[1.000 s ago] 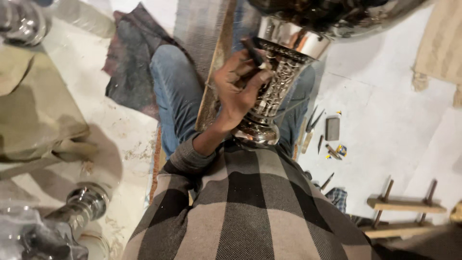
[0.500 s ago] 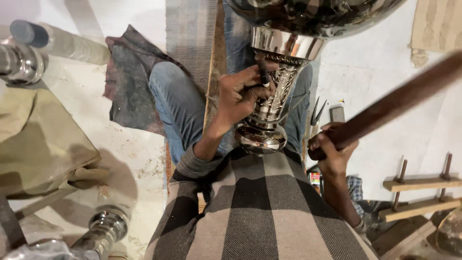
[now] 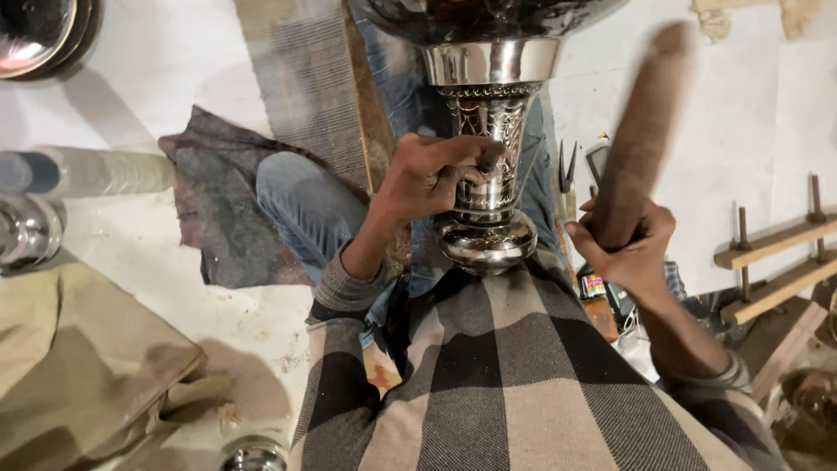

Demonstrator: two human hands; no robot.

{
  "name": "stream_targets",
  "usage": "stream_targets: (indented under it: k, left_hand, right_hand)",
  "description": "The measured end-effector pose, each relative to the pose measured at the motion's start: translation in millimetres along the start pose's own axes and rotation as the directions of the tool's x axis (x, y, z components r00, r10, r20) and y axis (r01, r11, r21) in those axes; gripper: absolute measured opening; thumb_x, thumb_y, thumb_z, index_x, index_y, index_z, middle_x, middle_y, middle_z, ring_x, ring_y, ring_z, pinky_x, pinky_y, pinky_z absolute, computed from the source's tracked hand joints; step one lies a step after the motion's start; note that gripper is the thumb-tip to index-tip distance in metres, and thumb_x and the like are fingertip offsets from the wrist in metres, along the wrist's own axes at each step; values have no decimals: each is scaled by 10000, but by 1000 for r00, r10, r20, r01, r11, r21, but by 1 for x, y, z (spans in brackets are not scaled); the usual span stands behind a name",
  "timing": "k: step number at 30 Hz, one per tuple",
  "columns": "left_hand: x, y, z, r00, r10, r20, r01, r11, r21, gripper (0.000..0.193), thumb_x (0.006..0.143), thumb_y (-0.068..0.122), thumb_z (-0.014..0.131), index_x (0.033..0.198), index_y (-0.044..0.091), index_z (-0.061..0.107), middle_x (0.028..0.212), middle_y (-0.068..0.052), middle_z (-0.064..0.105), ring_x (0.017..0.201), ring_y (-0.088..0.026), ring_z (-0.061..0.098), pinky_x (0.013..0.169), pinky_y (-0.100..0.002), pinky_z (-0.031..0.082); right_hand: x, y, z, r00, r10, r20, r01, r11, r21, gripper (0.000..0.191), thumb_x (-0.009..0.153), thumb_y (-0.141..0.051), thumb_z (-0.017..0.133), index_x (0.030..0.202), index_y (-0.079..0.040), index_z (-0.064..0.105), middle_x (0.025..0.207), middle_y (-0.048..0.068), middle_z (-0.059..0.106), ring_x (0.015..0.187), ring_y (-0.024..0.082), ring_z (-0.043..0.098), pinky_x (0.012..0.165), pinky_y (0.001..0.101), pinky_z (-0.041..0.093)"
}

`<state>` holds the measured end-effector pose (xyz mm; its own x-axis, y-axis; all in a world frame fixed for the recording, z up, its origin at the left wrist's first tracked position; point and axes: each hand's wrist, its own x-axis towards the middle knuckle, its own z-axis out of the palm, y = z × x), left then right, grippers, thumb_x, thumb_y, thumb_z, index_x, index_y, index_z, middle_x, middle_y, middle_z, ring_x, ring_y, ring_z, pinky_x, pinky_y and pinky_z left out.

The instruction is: The person uses a chisel and a wooden mallet to engrave decorative patterns into a silver-colored metal vessel. They repeatedly strike the chisel with the mallet while rotating the vessel to access different areas.

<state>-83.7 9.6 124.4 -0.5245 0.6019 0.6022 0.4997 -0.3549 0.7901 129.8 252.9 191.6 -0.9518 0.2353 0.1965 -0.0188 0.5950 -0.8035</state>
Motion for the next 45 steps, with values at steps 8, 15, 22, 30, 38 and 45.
stream_targets:
  k: [8,15,22,30,38,45]
  left_hand:
    - [-2,-29,-7,971,225,79,-217,971,-105,595,799,-178,573,1296,146,611,1177,-118,761,894,-240,814,693,-322,664]
    - [3,-23,-15,971,189,146,-196,980,32,389,743,-130,585,1085,19,697,975,-132,741,777,-254,761,640,-330,613]
    - [20,-19,-13,925,179,336,-174,984,-43,382,823,9,724,1199,65,768,762,-41,765,513,-132,645,472,-262,494]
    - [18,-29,-17,925,258,279,-269,963,1,313,766,42,667,1069,56,742,821,-73,739,668,-177,701,609,-310,571]
    - [8,3,4,988,64,-143,-103,954,-283,216,868,-98,726,1049,19,728,1158,-175,737,977,-251,786,814,-367,681]
    - [-1,-2,10,999,-42,-24,44,996,73,546,759,-206,569,1230,33,708,1121,-171,775,874,-232,809,561,-270,627]
  right_hand:
    - [16,-30,-20,987,11,161,42,945,-324,317,773,-63,859,1000,78,689,739,133,703,582,153,681,508,265,552]
    - [33,-72,-47,953,-50,298,179,888,-424,280,793,-69,791,1014,48,664,704,110,680,569,172,684,525,297,539]
    - [23,-65,-54,944,-45,327,268,684,-678,307,739,-72,778,994,23,636,686,114,681,518,200,641,415,344,489]
    - [9,-63,-48,965,-29,262,180,797,-576,298,753,-73,723,1017,23,621,718,96,666,587,190,660,510,312,530]
    - [18,-29,-36,970,137,201,-59,934,-352,289,749,-125,889,757,31,646,528,86,619,386,144,588,389,296,440]
    - [39,-33,-33,970,-8,244,69,968,-240,304,772,-117,880,920,68,691,622,111,671,457,132,630,390,250,483]
